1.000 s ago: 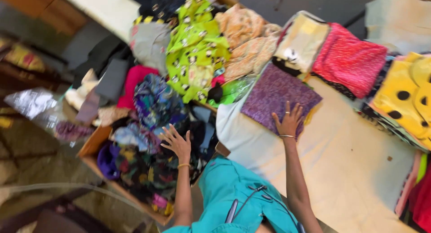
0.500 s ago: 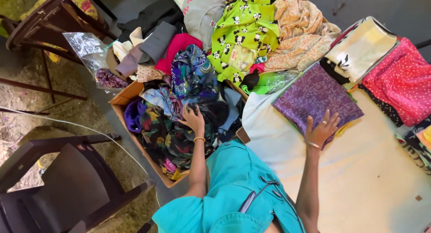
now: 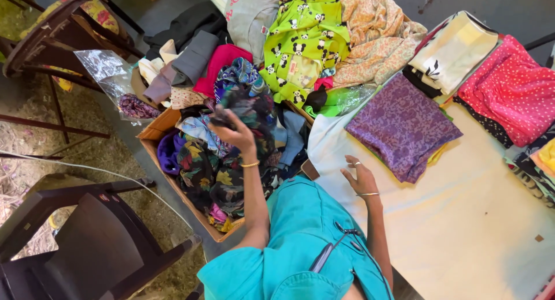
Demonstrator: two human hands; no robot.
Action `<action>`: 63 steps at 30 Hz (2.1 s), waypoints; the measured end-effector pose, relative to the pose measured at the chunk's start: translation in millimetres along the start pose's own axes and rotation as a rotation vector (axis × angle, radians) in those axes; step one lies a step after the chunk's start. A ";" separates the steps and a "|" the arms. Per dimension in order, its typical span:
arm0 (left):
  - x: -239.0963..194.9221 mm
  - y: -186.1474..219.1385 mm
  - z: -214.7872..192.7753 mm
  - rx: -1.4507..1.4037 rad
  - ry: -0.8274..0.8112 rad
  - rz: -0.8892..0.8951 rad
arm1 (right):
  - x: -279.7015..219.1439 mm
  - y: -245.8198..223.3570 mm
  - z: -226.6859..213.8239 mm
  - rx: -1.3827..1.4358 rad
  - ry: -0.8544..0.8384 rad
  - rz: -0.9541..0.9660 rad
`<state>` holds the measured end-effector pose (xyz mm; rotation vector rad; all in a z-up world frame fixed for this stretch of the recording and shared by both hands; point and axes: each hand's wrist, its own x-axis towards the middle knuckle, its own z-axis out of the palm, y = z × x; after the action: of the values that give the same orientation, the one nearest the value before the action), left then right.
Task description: Fold and organize various items of clothing on a flat surface.
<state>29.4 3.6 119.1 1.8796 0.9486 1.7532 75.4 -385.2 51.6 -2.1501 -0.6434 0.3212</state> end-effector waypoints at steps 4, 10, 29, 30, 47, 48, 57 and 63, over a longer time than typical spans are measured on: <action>35.7 -22.4 -20.0 0.205 0.097 0.079 | -10.5 15.1 -5.5 -0.021 -0.008 0.013; 63.4 9.3 -51.5 0.013 0.450 0.054 | -14.7 20.7 -11.3 -0.033 0.088 0.043; -67.0 -146.1 87.4 0.524 -0.998 -0.150 | -15.9 23.4 -12.2 -0.049 0.125 0.073; -64.2 -140.4 100.9 0.472 -0.987 -0.164 | -15.9 24.1 -12.0 -0.045 0.123 0.067; -94.0 -55.4 202.3 0.470 -1.179 0.449 | -31.8 37.1 -10.6 0.004 0.202 0.071; -83.1 -31.0 194.2 0.325 -1.199 0.251 | -34.1 39.4 -9.7 0.028 0.211 0.069; -144.5 120.6 4.9 -0.529 -1.085 -0.369 | 3.8 -35.9 -6.6 0.244 0.248 -0.078; -120.0 157.1 -51.5 -0.647 -1.546 0.356 | 8.4 143.7 114.6 0.380 0.053 -0.243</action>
<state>13.3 -197.7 150.1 2.1314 -0.4899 0.1980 80.0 -377.9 -132.2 -1.6937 -0.7396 0.2327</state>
